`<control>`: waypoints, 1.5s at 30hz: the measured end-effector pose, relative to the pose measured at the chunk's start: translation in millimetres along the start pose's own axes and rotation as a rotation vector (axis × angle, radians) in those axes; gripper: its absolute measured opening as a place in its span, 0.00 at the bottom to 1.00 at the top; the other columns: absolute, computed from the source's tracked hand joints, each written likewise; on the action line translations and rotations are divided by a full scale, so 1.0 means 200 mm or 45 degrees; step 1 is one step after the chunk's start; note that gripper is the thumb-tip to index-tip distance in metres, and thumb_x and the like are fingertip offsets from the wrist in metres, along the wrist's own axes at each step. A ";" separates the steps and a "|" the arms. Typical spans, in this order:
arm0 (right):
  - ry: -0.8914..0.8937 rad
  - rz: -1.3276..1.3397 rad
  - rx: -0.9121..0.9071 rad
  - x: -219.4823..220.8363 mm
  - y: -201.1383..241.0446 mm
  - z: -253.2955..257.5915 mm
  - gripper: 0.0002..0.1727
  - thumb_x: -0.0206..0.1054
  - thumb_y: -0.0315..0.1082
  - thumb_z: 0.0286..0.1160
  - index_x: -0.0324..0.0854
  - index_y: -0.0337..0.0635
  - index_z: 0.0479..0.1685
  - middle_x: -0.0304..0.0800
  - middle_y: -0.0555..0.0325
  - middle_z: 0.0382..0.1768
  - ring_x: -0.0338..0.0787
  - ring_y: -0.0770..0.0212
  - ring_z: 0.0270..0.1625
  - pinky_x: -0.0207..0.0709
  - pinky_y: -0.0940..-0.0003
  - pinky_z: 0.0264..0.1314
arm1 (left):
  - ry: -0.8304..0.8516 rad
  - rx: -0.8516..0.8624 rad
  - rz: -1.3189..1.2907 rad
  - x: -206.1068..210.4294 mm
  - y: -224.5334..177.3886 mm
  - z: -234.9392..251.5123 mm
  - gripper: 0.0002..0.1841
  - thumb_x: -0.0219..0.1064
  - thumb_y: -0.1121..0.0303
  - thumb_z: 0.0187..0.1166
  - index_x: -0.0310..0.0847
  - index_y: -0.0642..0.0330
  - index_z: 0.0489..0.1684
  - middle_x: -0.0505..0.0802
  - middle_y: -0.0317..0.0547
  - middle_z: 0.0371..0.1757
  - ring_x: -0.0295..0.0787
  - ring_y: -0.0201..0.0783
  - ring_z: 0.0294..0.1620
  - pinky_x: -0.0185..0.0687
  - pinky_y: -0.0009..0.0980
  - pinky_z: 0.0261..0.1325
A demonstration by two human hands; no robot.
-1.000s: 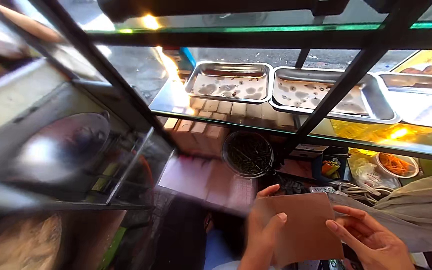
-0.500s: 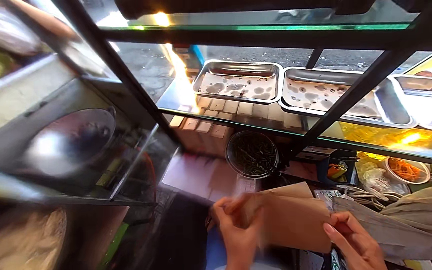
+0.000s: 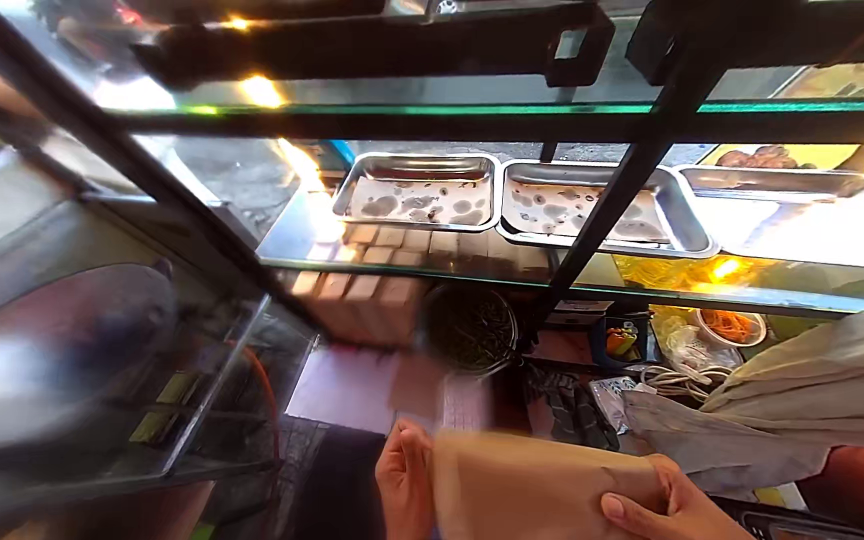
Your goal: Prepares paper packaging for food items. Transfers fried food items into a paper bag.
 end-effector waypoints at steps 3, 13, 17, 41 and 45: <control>-0.031 -0.184 -0.004 0.10 0.01 0.12 0.10 0.62 0.34 0.88 0.88 0.44 0.54 0.97 0.65 0.47 0.94 0.70 0.51 0.89 0.65 0.61 | 0.255 -0.180 0.076 -0.04 0.08 0.10 0.45 0.42 0.25 0.77 0.77 0.64 0.61 0.91 0.42 0.38 0.90 0.33 0.37 0.91 0.31 0.38; -0.658 -0.756 0.158 -0.08 -0.22 0.92 0.24 0.52 0.47 0.92 0.78 0.43 0.76 0.91 0.51 0.63 0.93 0.54 0.63 0.88 0.54 0.65 | 0.068 -0.594 0.062 -0.46 0.35 0.51 0.29 0.37 0.51 0.95 0.74 0.68 0.70 0.93 0.47 0.51 0.93 0.34 0.50 0.90 0.39 0.59; -0.635 -1.698 0.532 -0.25 -0.62 1.18 0.38 0.71 0.37 0.77 0.65 0.37 0.87 0.79 0.30 0.73 0.75 0.29 0.78 0.66 0.31 0.76 | 0.524 -0.793 -0.500 -0.42 0.40 0.54 0.28 0.55 0.41 0.86 0.79 0.51 0.70 0.93 0.44 0.59 0.92 0.42 0.57 0.88 0.46 0.61; -2.870 -0.790 -0.005 1.08 -0.11 -2.27 0.16 0.83 0.42 0.60 0.90 0.35 0.34 0.85 0.51 0.34 0.83 0.66 0.37 0.79 0.72 0.37 | 2.279 -0.219 -0.296 1.36 -0.26 -1.84 0.17 0.45 0.68 0.94 0.81 0.65 0.52 0.94 0.21 0.37 0.91 0.16 0.40 0.91 0.21 0.50; -3.332 -0.758 0.183 1.43 -0.31 -2.81 0.14 0.79 0.43 0.67 0.91 0.39 0.36 0.87 0.56 0.34 0.86 0.70 0.37 0.82 0.75 0.39 | 2.577 -0.415 -0.246 1.32 -0.26 -2.61 0.21 0.39 0.65 0.95 0.81 0.59 0.43 0.91 0.20 0.27 0.90 0.16 0.31 0.89 0.19 0.41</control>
Point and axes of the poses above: each hand's wrist, its own z-axis towards the middle knuckle, its own x-axis out of the palm, y = z × x, the point moved 9 cm from there along z, towards the middle knuckle
